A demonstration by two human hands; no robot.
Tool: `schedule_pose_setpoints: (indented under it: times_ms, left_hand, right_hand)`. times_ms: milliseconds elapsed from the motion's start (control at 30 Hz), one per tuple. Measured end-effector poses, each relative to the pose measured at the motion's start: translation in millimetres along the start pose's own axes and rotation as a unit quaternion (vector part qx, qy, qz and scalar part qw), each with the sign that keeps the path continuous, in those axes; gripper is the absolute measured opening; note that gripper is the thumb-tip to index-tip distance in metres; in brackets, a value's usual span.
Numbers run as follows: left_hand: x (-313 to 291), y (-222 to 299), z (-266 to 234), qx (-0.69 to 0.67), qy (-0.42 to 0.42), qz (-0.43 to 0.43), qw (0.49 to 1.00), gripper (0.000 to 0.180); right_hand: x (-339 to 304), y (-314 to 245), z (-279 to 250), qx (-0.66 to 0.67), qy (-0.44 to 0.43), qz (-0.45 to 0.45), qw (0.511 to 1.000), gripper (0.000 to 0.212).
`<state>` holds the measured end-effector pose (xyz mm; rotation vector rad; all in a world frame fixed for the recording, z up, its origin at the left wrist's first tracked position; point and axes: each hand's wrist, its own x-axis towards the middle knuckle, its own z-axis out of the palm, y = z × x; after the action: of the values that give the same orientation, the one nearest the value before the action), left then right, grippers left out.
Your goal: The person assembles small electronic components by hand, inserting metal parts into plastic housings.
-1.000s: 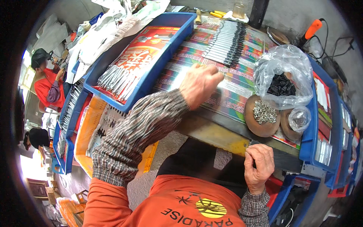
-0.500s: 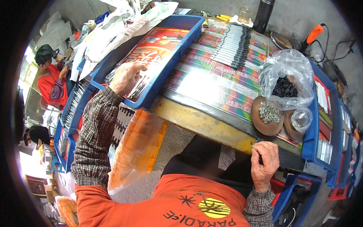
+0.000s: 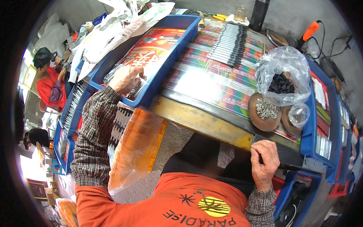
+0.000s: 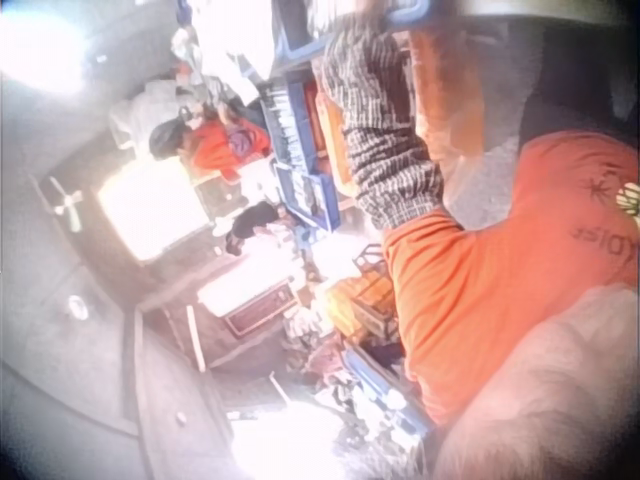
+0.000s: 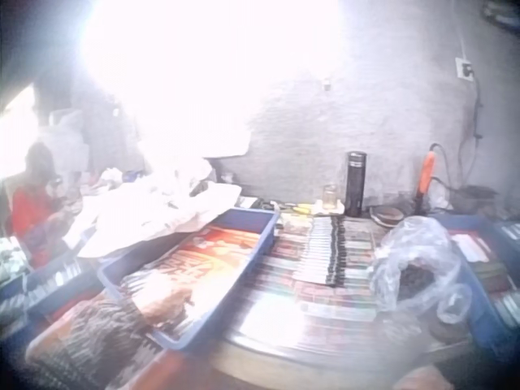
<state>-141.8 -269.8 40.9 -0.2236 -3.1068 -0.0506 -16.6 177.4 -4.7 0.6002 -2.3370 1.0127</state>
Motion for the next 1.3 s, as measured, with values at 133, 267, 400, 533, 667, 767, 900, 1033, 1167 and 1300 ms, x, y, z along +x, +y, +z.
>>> schedule_pose_setpoints:
  times_ms: [133, 267, 400, 533, 667, 767, 900, 1033, 1167, 1300]
  left_hand:
    - [-3.5, -7.2, 5.2, -0.027, 0.059, 0.055, 0.996, 0.021]
    - [0.6, 0.5, 2.6, -0.046, 0.021, 0.056, 0.997, 0.020]
    - [-1.4, -9.4, 6.2, -0.049, 0.067, 0.098, 0.992, 0.022]
    - [9.9, -15.0, 8.5, -0.015, 0.057, 0.037, 0.998, 0.025]
    - [8.8, -34.0, 15.7, -0.069, 0.093, 0.072, 0.991, 0.016]
    - [8.1, -44.3, 21.8, -0.053, 0.133, 0.101, 0.984, 0.023]
    - [10.4, -72.6, 37.2, -0.001, 0.190, 0.175, 0.966, 0.022]
    - [3.1, -60.7, 27.2, -0.054, 0.175, 0.106, 0.977, 0.013]
    - [3.5, -34.8, 11.9, -0.131, 0.186, 0.034, 0.973, 0.011]
    - [-5.7, -28.8, 9.2, -0.171, 0.230, 0.012, 0.958, 0.010]
  right_hand:
    - [-4.9, -0.4, -9.1, -0.007, 0.010, 0.000, 1.000, 0.016]
    - [-9.7, -2.1, -16.1, -0.011, 0.012, 0.009, 1.000, 0.016]
    - [-9.9, -3.6, -24.9, -0.020, 0.005, -0.002, 1.000, 0.016]
    - [-9.8, 0.6, -43.5, -0.057, 0.008, -0.005, 0.998, 0.017]
    - [-5.6, 7.4, -69.9, -0.095, 0.016, -0.021, 0.995, 0.014]
    - [-1.4, 14.9, -98.8, -0.151, 0.040, -0.044, 0.987, 0.013]
    - [7.1, 29.5, -143.1, -0.242, 0.093, 0.002, 0.966, 0.010]
    - [17.0, 72.9, -178.1, -0.305, 0.072, 0.084, 0.946, 0.008]
    - [24.4, 116.7, -201.4, -0.280, -0.034, 0.181, 0.942, 0.019]
    - [35.2, 148.4, -208.2, -0.210, -0.138, 0.228, 0.940, 0.023]
